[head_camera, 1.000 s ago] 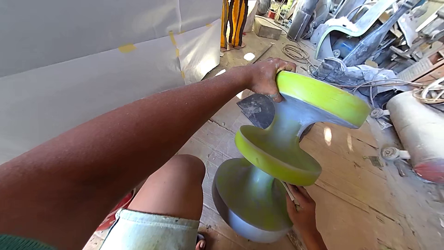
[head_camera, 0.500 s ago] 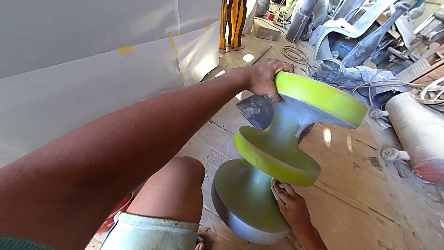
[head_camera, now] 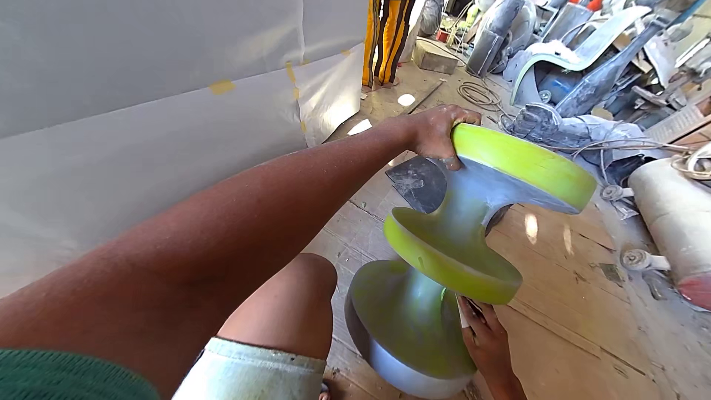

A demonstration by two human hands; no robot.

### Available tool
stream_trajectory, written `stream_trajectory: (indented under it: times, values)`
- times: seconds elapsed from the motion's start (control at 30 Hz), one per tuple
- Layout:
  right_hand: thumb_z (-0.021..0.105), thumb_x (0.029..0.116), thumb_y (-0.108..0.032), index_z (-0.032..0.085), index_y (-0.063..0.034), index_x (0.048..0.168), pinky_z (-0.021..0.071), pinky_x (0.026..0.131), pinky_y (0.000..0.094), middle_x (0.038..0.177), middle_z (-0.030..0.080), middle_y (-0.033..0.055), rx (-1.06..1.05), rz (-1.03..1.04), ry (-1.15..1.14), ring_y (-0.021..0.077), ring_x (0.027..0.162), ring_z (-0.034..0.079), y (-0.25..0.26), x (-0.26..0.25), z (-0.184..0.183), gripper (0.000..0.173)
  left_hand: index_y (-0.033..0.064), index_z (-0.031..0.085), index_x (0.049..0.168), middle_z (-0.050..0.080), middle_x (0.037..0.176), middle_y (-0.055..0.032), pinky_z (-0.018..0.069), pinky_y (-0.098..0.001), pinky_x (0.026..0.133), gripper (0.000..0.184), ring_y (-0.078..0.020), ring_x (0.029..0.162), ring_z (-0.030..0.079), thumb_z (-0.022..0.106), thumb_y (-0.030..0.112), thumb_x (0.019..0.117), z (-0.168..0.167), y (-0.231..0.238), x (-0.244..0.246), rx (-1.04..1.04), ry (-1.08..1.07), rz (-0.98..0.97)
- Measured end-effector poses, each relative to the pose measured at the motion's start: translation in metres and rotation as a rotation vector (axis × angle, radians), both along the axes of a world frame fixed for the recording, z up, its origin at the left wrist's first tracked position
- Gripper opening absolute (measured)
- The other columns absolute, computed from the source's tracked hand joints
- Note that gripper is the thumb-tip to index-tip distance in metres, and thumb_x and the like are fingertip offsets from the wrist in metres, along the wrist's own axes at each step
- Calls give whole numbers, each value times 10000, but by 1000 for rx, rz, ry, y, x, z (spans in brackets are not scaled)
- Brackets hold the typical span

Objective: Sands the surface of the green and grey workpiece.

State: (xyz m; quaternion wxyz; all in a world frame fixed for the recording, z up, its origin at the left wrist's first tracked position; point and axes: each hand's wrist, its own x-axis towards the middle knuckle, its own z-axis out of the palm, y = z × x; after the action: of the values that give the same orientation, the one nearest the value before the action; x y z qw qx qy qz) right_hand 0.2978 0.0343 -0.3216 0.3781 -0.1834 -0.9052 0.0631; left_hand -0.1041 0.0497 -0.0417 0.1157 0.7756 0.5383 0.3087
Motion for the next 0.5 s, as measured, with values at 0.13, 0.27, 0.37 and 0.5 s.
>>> stream_trajectory:
  times: [0.13, 0.27, 0.37, 0.5]
  values:
    - [634, 901, -144, 757, -197, 1255, 588, 921, 307, 1234, 673, 222, -2, -27, -83, 227, 1070, 709, 0, -9, -10, 378, 119, 648, 1085, 697, 982, -36, 560, -389, 812, 529, -153, 916, 672, 924, 212, 643, 0, 0, -1, 2, 9, 6]
    - [678, 846, -94, 716, -228, 1325, 618, 860, 369, 1302, 632, 246, -16, -37, -227, 298, 1047, 719, -3, -11, -7, 499, 115, 652, 1087, 701, 999, -39, 564, -384, 824, 522, -152, 927, 675, 922, 184, 645, 0, 0, -2, -9, -13, 1]
    - [682, 856, -84, 678, -261, 1374, 627, 815, 390, 1326, 635, 195, -8, 0, -296, 293, 1038, 716, -1, -10, -2, 548, 118, 654, 1079, 701, 994, -38, 566, -389, 821, 513, -151, 924, 676, 921, 176, 645, 1, 1, -1, -17, -22, 7]
    - [592, 900, -65, 679, -254, 1365, 619, 845, 353, 1312, 659, 154, 12, 24, -228, 244, 1075, 710, 1, -4, -2, 509, 116, 652, 1097, 700, 1008, -45, 561, -404, 839, 517, -164, 939, 674, 923, 199, 665, 2, 2, 1, -21, 6, 23]
